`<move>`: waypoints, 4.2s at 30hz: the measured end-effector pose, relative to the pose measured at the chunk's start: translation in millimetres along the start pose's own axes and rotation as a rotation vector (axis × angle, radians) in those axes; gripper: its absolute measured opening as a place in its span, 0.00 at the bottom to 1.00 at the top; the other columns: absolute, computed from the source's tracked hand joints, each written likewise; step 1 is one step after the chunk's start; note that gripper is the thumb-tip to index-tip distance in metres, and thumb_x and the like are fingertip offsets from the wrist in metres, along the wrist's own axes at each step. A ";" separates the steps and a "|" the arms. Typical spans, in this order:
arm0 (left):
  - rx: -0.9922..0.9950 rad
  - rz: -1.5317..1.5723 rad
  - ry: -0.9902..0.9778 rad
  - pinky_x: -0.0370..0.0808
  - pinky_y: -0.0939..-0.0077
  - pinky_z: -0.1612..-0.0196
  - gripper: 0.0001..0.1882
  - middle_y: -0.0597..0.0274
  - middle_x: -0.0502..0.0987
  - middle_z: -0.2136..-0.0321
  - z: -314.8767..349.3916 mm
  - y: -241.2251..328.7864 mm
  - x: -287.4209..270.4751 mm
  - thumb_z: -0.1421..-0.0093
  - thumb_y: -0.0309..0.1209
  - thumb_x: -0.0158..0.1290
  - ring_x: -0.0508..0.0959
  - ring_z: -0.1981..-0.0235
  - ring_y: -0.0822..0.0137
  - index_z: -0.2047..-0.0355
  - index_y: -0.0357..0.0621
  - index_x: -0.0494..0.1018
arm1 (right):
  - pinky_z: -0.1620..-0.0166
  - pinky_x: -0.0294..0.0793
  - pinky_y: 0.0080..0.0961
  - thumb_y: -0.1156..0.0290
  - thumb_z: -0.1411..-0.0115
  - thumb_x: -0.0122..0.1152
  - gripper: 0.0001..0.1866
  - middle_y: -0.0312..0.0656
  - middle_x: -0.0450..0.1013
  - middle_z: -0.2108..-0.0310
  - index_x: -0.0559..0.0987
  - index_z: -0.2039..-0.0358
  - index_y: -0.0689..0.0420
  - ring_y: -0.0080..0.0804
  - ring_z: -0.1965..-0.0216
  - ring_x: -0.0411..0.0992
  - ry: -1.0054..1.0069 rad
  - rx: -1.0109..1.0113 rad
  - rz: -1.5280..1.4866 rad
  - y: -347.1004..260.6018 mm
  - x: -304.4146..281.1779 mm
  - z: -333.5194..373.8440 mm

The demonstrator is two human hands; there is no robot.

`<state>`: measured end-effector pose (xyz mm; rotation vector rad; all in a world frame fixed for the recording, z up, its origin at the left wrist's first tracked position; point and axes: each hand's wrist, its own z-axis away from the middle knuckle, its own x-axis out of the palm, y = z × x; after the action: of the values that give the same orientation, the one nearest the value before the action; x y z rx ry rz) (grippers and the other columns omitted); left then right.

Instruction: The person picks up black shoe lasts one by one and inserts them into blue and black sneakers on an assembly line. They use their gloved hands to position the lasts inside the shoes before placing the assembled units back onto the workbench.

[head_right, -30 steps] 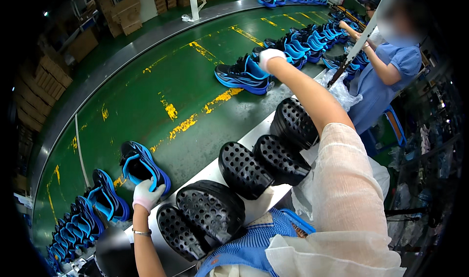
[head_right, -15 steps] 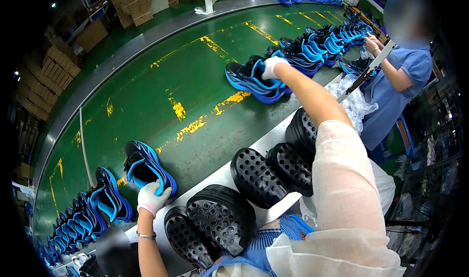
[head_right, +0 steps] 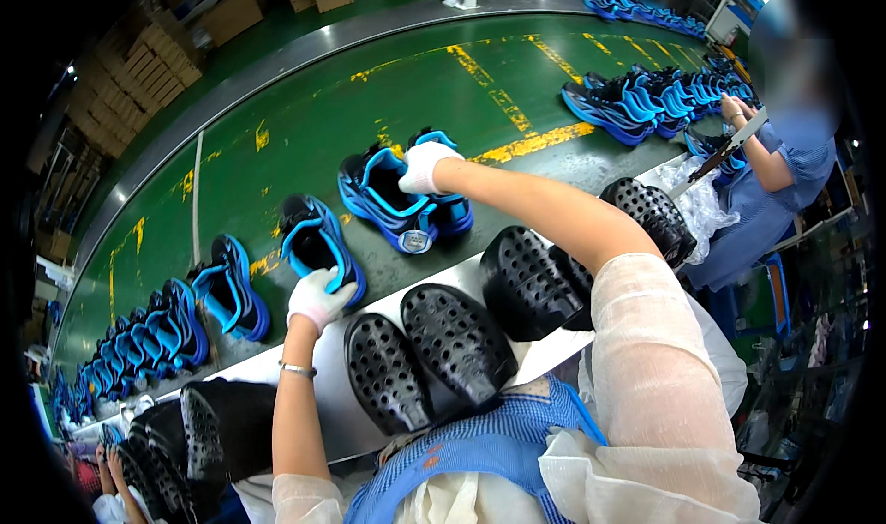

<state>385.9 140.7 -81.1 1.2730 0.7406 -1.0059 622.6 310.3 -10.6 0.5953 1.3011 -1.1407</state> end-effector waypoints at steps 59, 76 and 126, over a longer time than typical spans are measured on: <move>0.093 2.156 0.022 0.76 0.62 0.57 0.24 0.53 0.74 0.62 34.0 82.1 -51.2 0.42 0.48 0.48 0.77 0.61 0.57 0.54 0.43 0.67 | 0.58 0.72 0.25 0.59 0.46 0.63 0.24 0.46 0.74 0.63 0.72 0.53 0.59 0.30 0.64 0.74 -0.015 -0.359 -0.508 -79.6 -39.6 162.0; -0.113 1.400 0.236 0.75 0.79 0.69 0.19 0.61 0.74 0.65 27.9 37.1 -12.2 0.38 0.42 0.50 0.76 0.65 0.71 0.56 0.41 0.72 | 0.69 0.72 0.36 0.57 0.50 0.57 0.19 0.53 0.71 0.81 0.73 0.75 0.64 0.48 0.76 0.73 0.121 -0.345 -0.179 -74.3 -12.1 110.7; -0.003 0.041 -0.288 0.73 0.62 0.55 0.22 0.48 0.77 0.61 -37.4 68.7 -8.5 0.47 0.48 0.53 0.76 0.59 0.49 0.61 0.45 0.77 | 0.62 0.76 0.38 0.70 0.47 0.51 0.11 0.53 0.77 0.67 0.79 0.67 0.60 0.48 0.64 0.77 -0.120 -0.479 0.467 -97.8 32.3 11.0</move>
<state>448.1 178.9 -51.6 1.1058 0.4925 -1.1252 536.0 253.5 -14.8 0.4315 1.1929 -0.4512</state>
